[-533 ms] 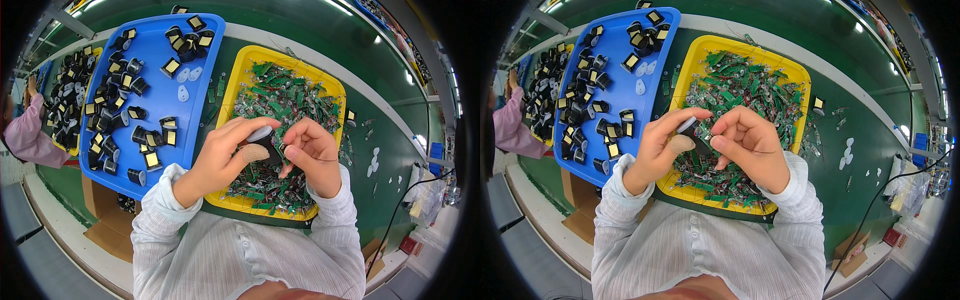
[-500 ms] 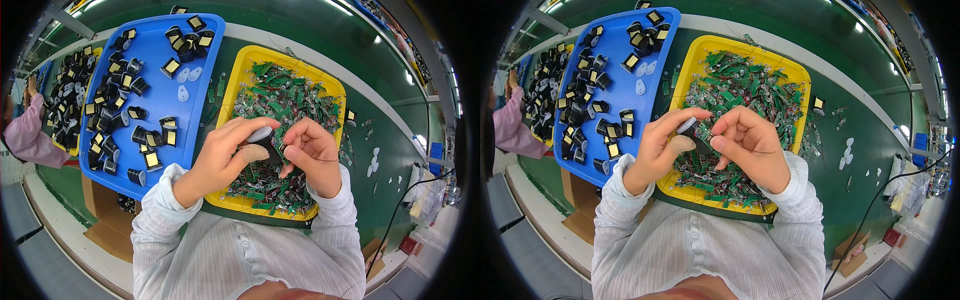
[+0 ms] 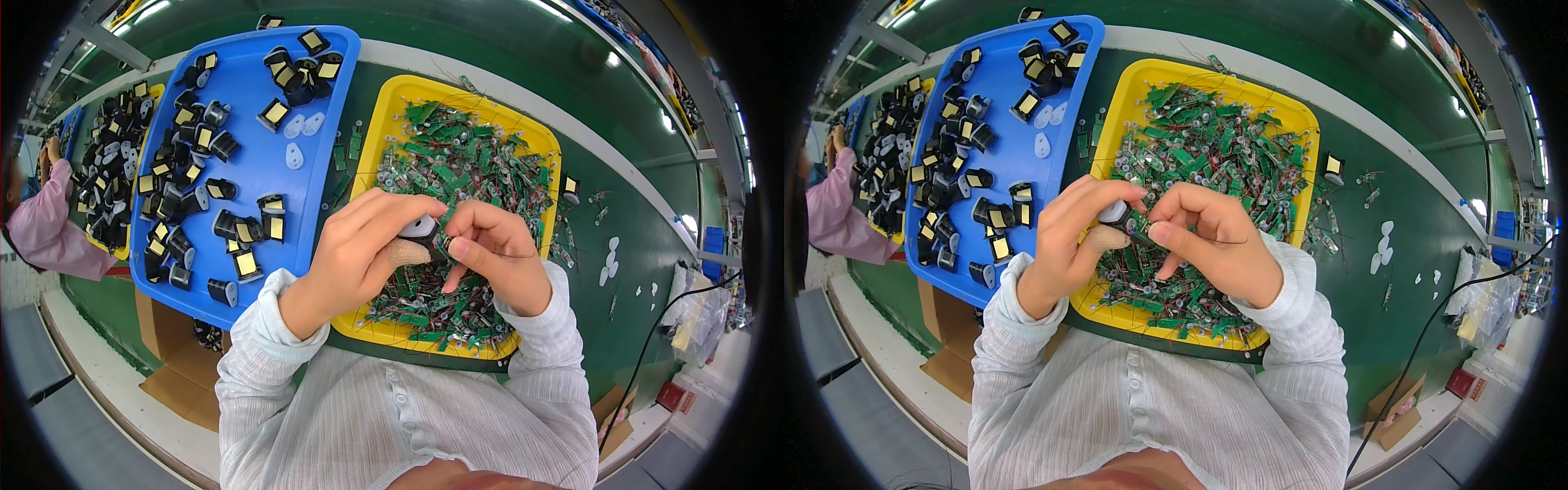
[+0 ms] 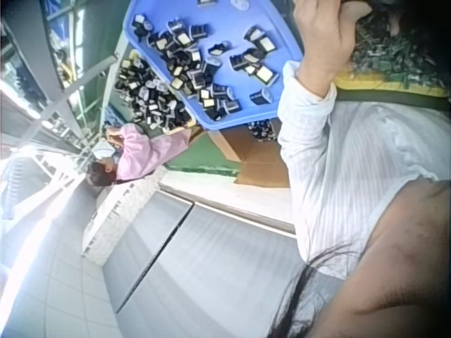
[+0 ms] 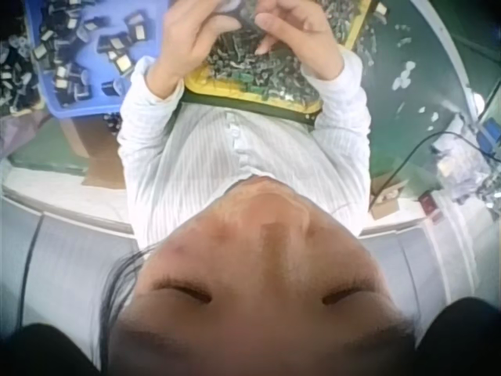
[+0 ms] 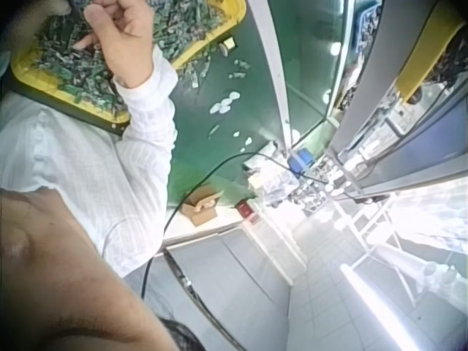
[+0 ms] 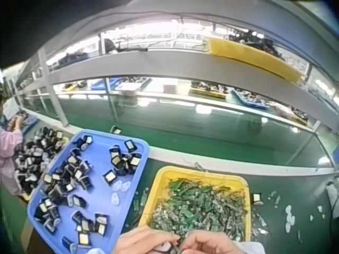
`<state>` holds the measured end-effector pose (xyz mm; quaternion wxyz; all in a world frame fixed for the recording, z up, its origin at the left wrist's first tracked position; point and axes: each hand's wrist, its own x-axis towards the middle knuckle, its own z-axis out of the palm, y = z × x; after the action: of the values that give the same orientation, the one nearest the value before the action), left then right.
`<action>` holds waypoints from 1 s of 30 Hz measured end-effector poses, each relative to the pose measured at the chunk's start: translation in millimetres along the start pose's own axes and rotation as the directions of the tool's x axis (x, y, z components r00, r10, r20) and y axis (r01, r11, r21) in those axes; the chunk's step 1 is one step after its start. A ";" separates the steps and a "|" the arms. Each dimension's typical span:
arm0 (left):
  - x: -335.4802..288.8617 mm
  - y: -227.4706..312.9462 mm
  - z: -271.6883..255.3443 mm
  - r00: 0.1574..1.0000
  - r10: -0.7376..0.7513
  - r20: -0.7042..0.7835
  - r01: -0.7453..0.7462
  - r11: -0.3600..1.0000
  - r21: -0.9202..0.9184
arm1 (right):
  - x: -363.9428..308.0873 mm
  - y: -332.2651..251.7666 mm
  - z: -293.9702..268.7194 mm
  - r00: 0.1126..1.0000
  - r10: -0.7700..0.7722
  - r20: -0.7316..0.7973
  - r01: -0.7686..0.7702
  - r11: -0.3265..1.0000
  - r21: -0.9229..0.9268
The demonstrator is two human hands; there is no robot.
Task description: The person repeatedly picks small black plastic components from a blue tray and green circuit boards from a yellow tray. They insert the circuit boards into the plastic housings by hand and place the assembled units back into the blue tray. The process is repetitive and performed one unit at a time.
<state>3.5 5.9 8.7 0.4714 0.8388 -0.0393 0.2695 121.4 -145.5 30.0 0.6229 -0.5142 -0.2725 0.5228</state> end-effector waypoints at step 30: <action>5.8 -1.8 -3.9 0.997 -0.074 0.035 0.077 0.994 -0.082 | -11.1 -13.0 10.7 0.940 -0.323 -0.109 0.139 0.656 -0.742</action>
<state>7.3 11.2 11.7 0.5149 0.8236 -0.0261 0.2362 113.4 -151.0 47.7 0.4578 -0.7359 -0.4455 0.2246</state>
